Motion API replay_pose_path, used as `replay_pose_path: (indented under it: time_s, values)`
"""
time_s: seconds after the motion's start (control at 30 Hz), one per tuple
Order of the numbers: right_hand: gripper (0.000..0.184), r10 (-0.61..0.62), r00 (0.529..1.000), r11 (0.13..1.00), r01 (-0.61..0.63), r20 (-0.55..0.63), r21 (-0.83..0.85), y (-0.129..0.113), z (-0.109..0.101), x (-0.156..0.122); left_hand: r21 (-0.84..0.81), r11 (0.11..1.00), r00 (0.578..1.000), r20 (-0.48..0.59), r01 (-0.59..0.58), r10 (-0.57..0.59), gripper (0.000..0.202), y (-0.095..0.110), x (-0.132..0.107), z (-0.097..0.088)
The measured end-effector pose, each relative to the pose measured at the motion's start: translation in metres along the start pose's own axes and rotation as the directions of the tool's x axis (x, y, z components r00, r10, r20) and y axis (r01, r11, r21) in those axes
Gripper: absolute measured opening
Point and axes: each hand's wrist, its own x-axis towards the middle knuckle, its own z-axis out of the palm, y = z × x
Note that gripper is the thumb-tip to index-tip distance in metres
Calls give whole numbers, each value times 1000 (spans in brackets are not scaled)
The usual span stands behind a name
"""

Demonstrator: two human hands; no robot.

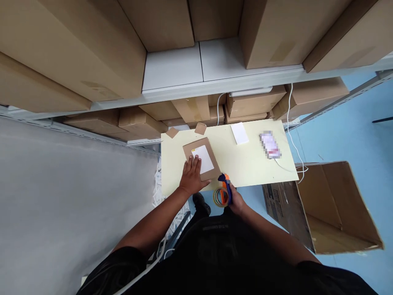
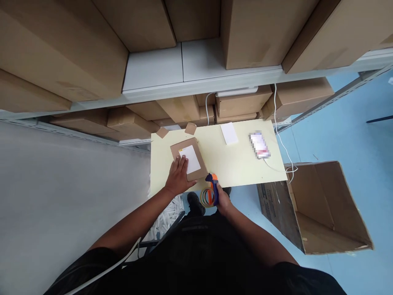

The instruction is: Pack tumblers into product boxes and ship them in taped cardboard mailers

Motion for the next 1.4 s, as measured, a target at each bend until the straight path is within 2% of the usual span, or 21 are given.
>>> replay_pose_path:
  time_s: [0.07, 0.13, 0.27, 0.3, 0.37, 0.47, 0.53, 0.63, 0.73, 0.83, 0.9, 0.97, 1.03, 1.1, 1.2, 1.3, 1.4]
  values:
    - [55, -31, 999, 999, 31, -19, 32, -20, 13, 11, 12, 999, 999, 18, 37, -37, 119, 3, -3, -3]
    - [57, 6, 1000, 1000, -6, -20, 4, -55, 23, 25, 48, 999, 998, 59, 23, -26, 116, -1, -6, -11]
    - [52, 62, 998, 971, -68, -33, -229, -131, 41, 53, 156, 974, 985, 83, -163, 151, 92, -29, -5, -28]
    - [51, 58, 998, 956, -64, -31, -288, -145, 47, 59, 181, 964, 980, 65, -197, 188, 89, -36, -3, -29]
    - [52, 51, 998, 922, -62, -39, -382, -162, 58, 68, 222, 956, 981, 8, -191, 194, 90, -47, 3, -25]
    - [54, 36, 999, 910, -44, -29, -411, -164, 63, 74, 238, 965, 989, -62, -113, 132, 92, -50, 9, -14]
    - [52, 21, 1000, 929, -25, -16, -368, -152, 51, 70, 226, 970, 990, -80, -94, 114, 91, -47, 10, -8]
    - [47, 10, 1000, 973, -10, -4, -229, -116, 18, 51, 201, 977, 992, -94, -64, 84, 91, -42, 10, -6]
    - [46, 50, 999, 993, -51, -11, -110, -65, -6, 24, 185, 982, 993, -112, -26, 47, 91, -34, 11, -5]
    - [51, 70, 998, 997, -70, -2, -40, -21, 3, 8, 170, 985, 991, -135, -1, 25, 90, -21, 13, 1]
    - [54, 80, 997, 997, -80, -13, -3, -13, 22, 9, 157, 986, 987, -157, 49, -25, 92, -10, 13, 6]
    - [55, 62, 998, 998, -61, -31, 30, -27, 43, 20, 142, 985, 984, -160, 102, -79, 97, -3, 10, 8]
    - [55, 24, 999, 999, -23, -43, 41, -60, 59, 36, 138, 987, 992, -110, 83, -68, 105, -3, 4, 5]
    - [55, 44, 996, 999, -46, -75, -26, -101, 72, 54, 151, 988, 999, -35, -13, 19, 108, -10, -3, -2]
    - [53, 55, 998, 977, -61, -37, -203, -152, 91, 79, 181, 966, 983, 17, -183, 183, 102, -26, -11, -10]
    - [54, 29, 999, 935, -37, -26, -352, -174, 109, 93, 200, 955, 972, -35, -220, 232, 98, -36, -10, -7]
    - [57, 12, 1000, 924, -16, -14, -383, -174, 108, 94, 197, 960, 972, -86, -199, 219, 96, -37, -7, 0]
